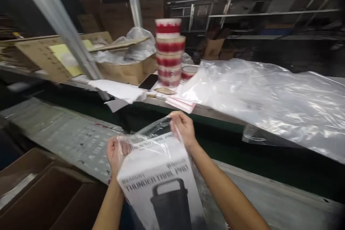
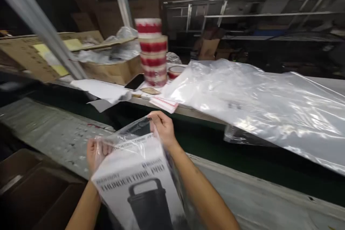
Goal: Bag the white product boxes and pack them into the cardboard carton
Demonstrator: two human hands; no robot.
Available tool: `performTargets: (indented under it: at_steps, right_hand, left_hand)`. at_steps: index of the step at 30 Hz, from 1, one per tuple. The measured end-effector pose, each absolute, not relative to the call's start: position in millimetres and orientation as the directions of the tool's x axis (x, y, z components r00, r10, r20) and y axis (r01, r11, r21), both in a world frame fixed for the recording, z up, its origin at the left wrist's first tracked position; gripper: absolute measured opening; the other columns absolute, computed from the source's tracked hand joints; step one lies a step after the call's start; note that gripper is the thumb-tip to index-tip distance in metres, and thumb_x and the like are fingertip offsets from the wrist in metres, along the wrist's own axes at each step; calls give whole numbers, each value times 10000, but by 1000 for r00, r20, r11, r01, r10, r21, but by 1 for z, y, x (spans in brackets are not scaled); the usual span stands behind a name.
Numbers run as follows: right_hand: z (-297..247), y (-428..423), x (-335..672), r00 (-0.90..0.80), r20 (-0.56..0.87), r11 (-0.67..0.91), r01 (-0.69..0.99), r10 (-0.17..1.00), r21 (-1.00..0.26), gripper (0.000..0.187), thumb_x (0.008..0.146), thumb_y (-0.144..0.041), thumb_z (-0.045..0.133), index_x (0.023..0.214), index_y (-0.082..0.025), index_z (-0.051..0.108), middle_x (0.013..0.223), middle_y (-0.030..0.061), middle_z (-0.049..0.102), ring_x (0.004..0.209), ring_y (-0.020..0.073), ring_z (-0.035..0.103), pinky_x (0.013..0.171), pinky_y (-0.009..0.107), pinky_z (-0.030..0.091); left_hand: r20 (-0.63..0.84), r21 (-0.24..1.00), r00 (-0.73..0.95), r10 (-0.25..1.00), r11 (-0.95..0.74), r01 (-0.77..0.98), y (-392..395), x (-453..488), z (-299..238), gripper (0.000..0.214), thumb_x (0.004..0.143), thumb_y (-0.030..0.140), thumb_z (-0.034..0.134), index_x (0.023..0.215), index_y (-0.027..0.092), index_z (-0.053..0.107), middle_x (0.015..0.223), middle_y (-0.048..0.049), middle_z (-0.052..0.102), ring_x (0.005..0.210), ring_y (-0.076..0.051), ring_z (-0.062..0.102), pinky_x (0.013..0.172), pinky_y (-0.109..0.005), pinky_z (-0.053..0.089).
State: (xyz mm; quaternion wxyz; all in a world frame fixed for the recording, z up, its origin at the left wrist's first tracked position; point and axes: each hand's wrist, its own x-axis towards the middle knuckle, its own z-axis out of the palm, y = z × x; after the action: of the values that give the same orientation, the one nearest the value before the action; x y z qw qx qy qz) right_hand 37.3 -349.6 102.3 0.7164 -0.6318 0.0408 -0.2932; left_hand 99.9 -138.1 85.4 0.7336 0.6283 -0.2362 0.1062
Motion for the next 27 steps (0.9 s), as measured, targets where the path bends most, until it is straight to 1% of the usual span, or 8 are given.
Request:
performTargets:
  at_steps: [4, 9, 12, 14, 16, 19, 23, 27]
  right_hand:
    - [138, -328, -12, 755, 568, -231, 519, -328, -823, 301, 936, -414, 614, 747, -190, 680, 578, -6, 592, 440, 95, 471, 451, 239, 386]
    - [118, -315, -26, 861, 418, -494, 241, -288, -835, 385, 1008, -397, 477, 732, -190, 647, 638, 16, 626, 604, 143, 599, 636, 273, 492]
    - [117, -281, -11, 949, 284, -686, 116, -137, -718, 349, 978, -516, 500, 1058, -218, 662, 844, 36, 642, 730, 163, 612, 690, 284, 511]
    - [123, -249, 6, 968, 250, -800, 127, -30, -587, 716, 818, -651, 665, 1391, -256, 499, 1150, 103, 592, 952, 226, 619, 796, 330, 548]
    - [128, -217, 29, 963, 259, -883, 187, 78, -429, 1149, 618, -721, 787, 1543, -257, 286, 1394, 189, 425, 1204, 343, 520, 962, 447, 518]
    - [131, -184, 67, 959, 235, -940, 222, 162, -258, 1316, 545, -682, 853, 1575, -191, 197, 1324, 225, 446, 1195, 388, 486, 1006, 541, 466]
    - [128, -168, 89, 944, 188, -940, 302, 271, -159, 1014, 610, -668, 823, 1442, -212, 465, 976, 94, 520, 859, 244, 531, 756, 381, 522]
    - [112, -162, 60, 783, 393, -846, 532, 482, -23, 493, 889, -578, 598, 1140, -155, 628, 893, 80, 532, 763, 186, 497, 645, 306, 473]
  left_hand:
    - [674, 731, 695, -252, 89, -677, -50, 99, 123, 174, 906, 323, 664, 787, 197, 668, 632, 8, 622, 540, -130, 566, 531, -244, 460]
    - [578, 502, 413, -704, -93, -860, 43, 132, 162, 113, 896, 239, 657, 823, 253, 742, 635, 0, 667, 528, -152, 598, 510, -232, 477]
    - [528, 543, 483, -699, -159, -825, 71, 158, 158, 236, 924, 317, 605, 747, 270, 752, 620, -26, 670, 892, -255, 709, 750, -298, 561]
    - [512, 673, 618, -597, -168, -720, 75, 165, 147, 293, 927, 360, 591, 707, 248, 749, 582, -34, 653, 938, -268, 709, 753, -300, 565]
    - [438, 807, 740, -511, -141, -574, 73, 160, 136, 309, 912, 394, 610, 694, 213, 734, 587, -27, 653, 717, -213, 695, 620, -254, 539]
    - [332, 921, 815, -475, -22, -388, 68, 140, 120, 326, 895, 434, 628, 692, 189, 700, 557, 0, 623, 495, -133, 578, 508, -214, 476]
    - [282, 956, 853, -440, 54, -289, 82, 108, 100, 339, 880, 452, 652, 674, 185, 690, 563, -4, 607, 517, -134, 579, 512, -207, 463]
    - [163, 987, 935, -313, 47, -156, 105, 79, 80, 362, 883, 491, 640, 694, 191, 713, 570, -15, 604, 513, -140, 558, 510, -224, 454]
